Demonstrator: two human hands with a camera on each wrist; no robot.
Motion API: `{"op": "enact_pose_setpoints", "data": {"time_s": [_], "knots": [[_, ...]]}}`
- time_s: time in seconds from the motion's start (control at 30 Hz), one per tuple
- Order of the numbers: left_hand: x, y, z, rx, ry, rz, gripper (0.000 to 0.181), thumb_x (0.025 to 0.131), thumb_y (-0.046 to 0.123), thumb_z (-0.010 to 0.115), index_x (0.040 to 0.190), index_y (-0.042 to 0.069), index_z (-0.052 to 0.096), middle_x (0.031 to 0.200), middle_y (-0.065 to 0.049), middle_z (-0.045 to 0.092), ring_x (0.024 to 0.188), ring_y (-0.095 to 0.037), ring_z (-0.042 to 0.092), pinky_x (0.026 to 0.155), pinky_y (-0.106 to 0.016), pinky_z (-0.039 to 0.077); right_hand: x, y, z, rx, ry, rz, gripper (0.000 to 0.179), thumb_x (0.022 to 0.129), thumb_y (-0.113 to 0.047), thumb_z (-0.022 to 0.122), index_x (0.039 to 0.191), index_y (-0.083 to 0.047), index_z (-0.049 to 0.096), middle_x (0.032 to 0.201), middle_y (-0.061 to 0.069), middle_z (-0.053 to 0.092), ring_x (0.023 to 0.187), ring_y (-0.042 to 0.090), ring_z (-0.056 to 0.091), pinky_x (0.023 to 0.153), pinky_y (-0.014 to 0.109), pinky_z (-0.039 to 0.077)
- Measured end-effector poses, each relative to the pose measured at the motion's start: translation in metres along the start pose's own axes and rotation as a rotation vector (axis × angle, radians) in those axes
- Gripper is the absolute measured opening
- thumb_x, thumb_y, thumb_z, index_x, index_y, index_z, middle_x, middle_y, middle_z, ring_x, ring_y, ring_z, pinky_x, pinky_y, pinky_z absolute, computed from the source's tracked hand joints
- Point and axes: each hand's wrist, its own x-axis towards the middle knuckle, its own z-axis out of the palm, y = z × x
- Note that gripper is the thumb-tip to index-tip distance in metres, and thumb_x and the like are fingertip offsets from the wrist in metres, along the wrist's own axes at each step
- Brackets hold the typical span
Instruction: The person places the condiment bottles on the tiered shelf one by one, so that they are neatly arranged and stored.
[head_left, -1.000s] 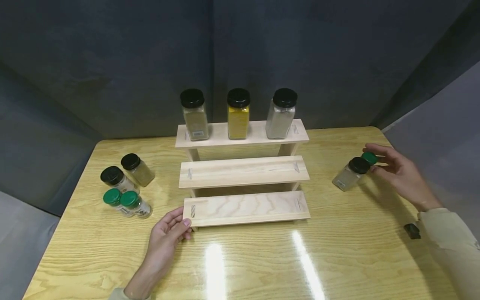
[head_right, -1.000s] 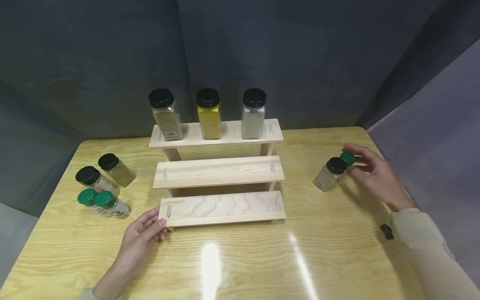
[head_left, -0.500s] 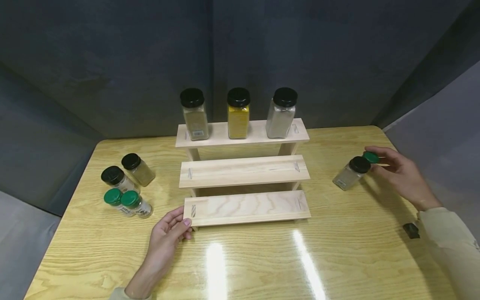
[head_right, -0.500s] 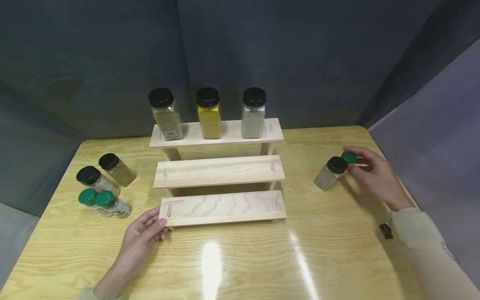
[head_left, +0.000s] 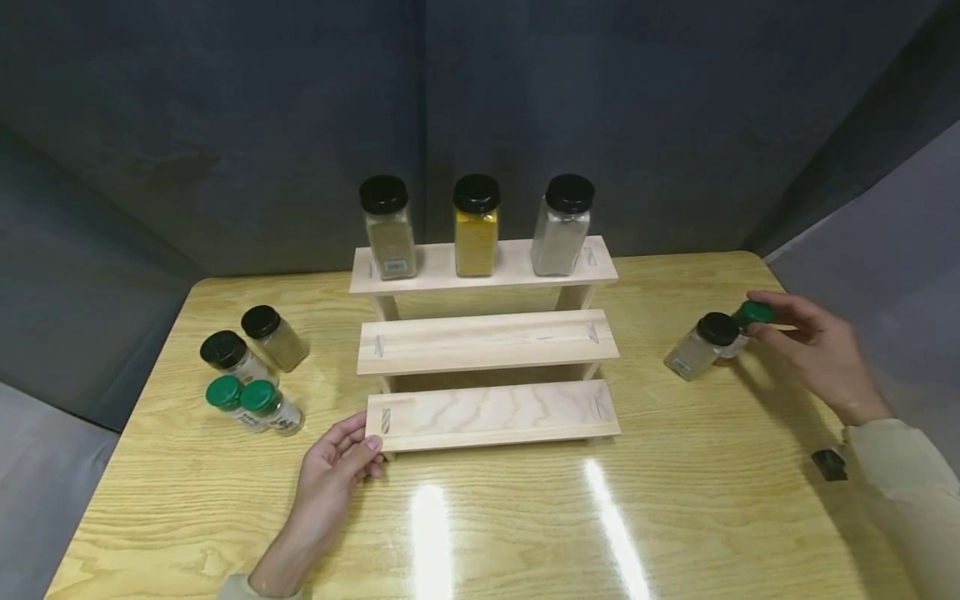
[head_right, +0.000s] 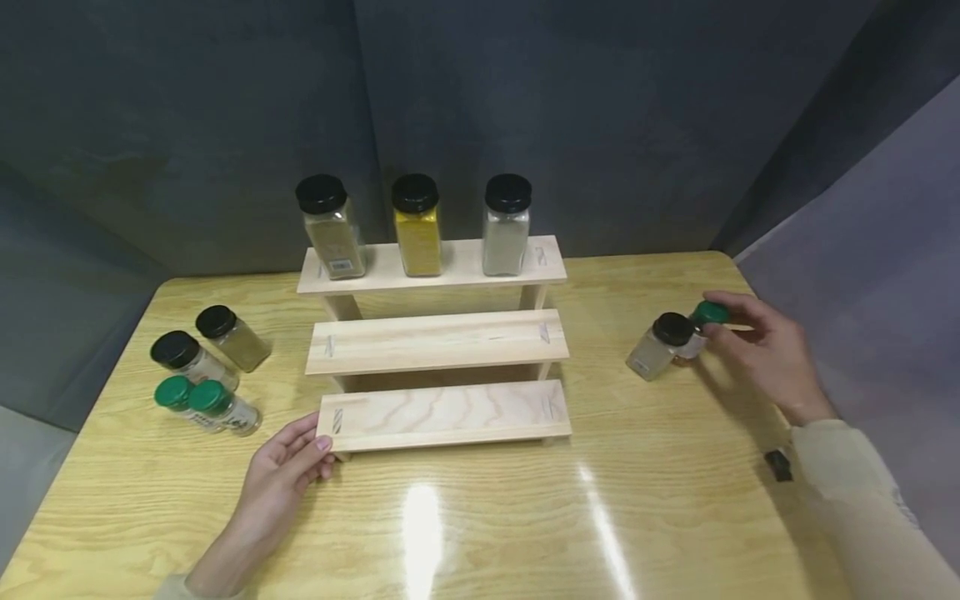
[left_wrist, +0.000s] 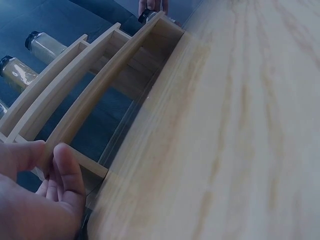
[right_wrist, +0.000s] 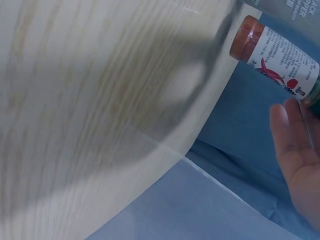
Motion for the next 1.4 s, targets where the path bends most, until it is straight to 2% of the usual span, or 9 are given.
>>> {"op": "enact_pose_setpoints", "data": {"time_s": [0.17, 0.33, 0.53, 0.67, 0.97, 1.23, 1.33, 1.4], "knots": [[0.000, -0.001, 0.000, 0.004, 0.004, 0.007, 0.045, 0.104, -0.009, 0.061, 0.147, -0.017, 0.048, 0.115, -0.015, 0.064, 0.088, -0.016, 0.065, 0.072, -0.023, 0.060, -0.002, -0.010, -0.006, 0.032, 0.038, 0.018, 0.045, 0.105, -0.004, 0.073, 0.149, -0.006, 0.066, 0.118, -0.024, 0.070, 0.106, -0.005, 0.064, 0.086, 0.004, 0.049], [0.001, -0.001, 0.000, 0.003, -0.001, 0.003, 0.045, 0.105, -0.009, 0.061, 0.147, -0.016, 0.048, 0.116, -0.015, 0.064, 0.089, -0.016, 0.065, 0.073, -0.023, 0.060, -0.005, -0.027, -0.013, -0.001, 0.082, 0.032, 0.045, 0.107, -0.010, 0.072, 0.152, -0.011, 0.065, 0.119, -0.027, 0.067, 0.108, -0.006, 0.061, 0.087, 0.004, 0.044], [0.001, 0.000, 0.000, 0.001, 0.000, -0.004, 0.045, 0.105, -0.009, 0.060, 0.147, -0.016, 0.047, 0.117, -0.015, 0.063, 0.090, -0.017, 0.064, 0.074, -0.023, 0.060, -0.006, -0.045, -0.018, 0.007, 0.127, -0.017, 0.044, 0.106, -0.005, 0.072, 0.149, -0.008, 0.067, 0.118, -0.023, 0.069, 0.106, -0.005, 0.063, 0.088, 0.004, 0.045], [0.001, 0.001, 0.000, 0.001, -0.001, -0.004, 0.045, 0.105, -0.009, 0.060, 0.147, -0.017, 0.047, 0.117, -0.014, 0.064, 0.089, -0.017, 0.064, 0.074, -0.023, 0.060, -0.007, -0.055, -0.020, 0.019, 0.130, -0.042, 0.044, 0.105, -0.003, 0.073, 0.148, -0.006, 0.067, 0.119, -0.020, 0.070, 0.106, -0.003, 0.064, 0.088, 0.005, 0.046], [0.000, 0.001, 0.000, 0.003, 0.001, 0.000, 0.046, 0.105, -0.009, 0.060, 0.148, -0.017, 0.046, 0.117, -0.014, 0.064, 0.089, -0.016, 0.064, 0.074, -0.023, 0.060, -0.016, -0.062, -0.026, 0.061, 0.141, -0.048, 0.045, 0.105, 0.000, 0.071, 0.150, -0.004, 0.065, 0.124, -0.011, 0.072, 0.109, 0.000, 0.067, 0.091, 0.006, 0.049], [0.000, 0.000, 0.000, 0.006, 0.004, 0.007, 0.045, 0.105, -0.010, 0.060, 0.147, -0.017, 0.046, 0.117, -0.014, 0.064, 0.089, -0.016, 0.065, 0.074, -0.022, 0.061, -0.014, -0.089, -0.027, 0.089, 0.184, -0.145, 0.042, 0.104, 0.009, 0.067, 0.146, 0.005, 0.065, 0.120, -0.008, 0.073, 0.106, 0.004, 0.068, 0.092, 0.011, 0.051], [0.000, 0.000, 0.000, 0.007, 0.006, 0.008, 0.045, 0.105, -0.010, 0.060, 0.147, -0.017, 0.046, 0.117, -0.014, 0.065, 0.089, -0.016, 0.065, 0.074, -0.022, 0.061, -0.013, -0.103, -0.024, 0.175, 0.180, -0.196, 0.041, 0.102, 0.014, 0.066, 0.143, 0.011, 0.065, 0.120, -0.002, 0.075, 0.105, 0.007, 0.070, 0.093, 0.014, 0.053], [0.000, 0.000, 0.000, 0.007, 0.007, 0.007, 0.045, 0.105, -0.010, 0.060, 0.147, -0.017, 0.047, 0.117, -0.014, 0.065, 0.088, -0.016, 0.065, 0.073, -0.022, 0.060, -0.011, -0.112, -0.020, 0.291, 0.162, -0.227, 0.040, 0.101, 0.017, 0.065, 0.140, 0.015, 0.063, 0.122, 0.005, 0.075, 0.104, 0.011, 0.071, 0.093, 0.016, 0.054]]}}
